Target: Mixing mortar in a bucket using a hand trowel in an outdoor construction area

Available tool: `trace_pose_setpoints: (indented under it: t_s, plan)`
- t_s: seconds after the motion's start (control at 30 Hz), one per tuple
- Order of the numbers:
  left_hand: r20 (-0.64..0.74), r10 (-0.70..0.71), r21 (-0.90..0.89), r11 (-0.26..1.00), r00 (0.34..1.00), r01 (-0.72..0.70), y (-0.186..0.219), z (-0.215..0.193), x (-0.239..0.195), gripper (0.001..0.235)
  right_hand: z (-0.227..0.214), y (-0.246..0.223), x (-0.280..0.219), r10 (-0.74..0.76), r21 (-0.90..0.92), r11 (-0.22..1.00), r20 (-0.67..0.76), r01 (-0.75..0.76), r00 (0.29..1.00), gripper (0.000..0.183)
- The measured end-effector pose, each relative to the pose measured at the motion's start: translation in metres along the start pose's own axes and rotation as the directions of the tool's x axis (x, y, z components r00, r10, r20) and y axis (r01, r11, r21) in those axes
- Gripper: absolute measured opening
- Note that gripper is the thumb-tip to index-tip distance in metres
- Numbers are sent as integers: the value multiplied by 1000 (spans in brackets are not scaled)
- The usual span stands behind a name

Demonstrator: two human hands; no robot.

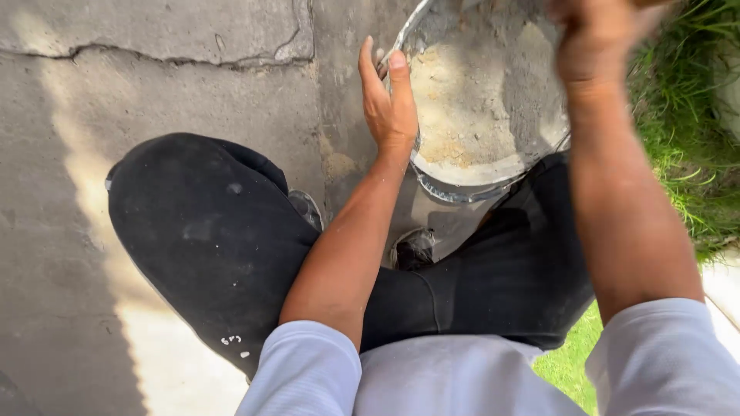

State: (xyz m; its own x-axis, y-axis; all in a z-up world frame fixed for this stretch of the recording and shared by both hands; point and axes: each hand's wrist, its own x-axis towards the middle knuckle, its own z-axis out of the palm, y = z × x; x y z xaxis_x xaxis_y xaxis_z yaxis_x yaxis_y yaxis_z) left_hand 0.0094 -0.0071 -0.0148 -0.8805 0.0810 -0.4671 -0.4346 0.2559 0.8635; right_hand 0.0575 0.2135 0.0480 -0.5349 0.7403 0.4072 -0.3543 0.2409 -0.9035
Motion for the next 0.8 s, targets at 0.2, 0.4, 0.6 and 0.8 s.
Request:
trace_pose_setpoints:
  t_s: [0.2, 0.4, 0.6, 0.8]
  plan:
    - [-32, -44, -23, 999, 999, 43, -1, -2, 0, 80, -8, -43, -61, 206, -180, 972, 353, -150, 913, 34]
    - [-79, -63, -140, 989, 995, 51, -1, 1, 5, 84, -11, -87, -38, 260, -183, 960, 310, -211, 915, 26]
    - [-40, -48, -122, 992, 998, 42, -2, 3, 6, 86, 25, -46, -25, 129, 121, 980, 228, -159, 965, 22]
    - [-122, -35, -89, 996, 992, 24, 2, -8, 10, 63, 16, -20, -74, 131, 104, 979, 344, -177, 930, 37]
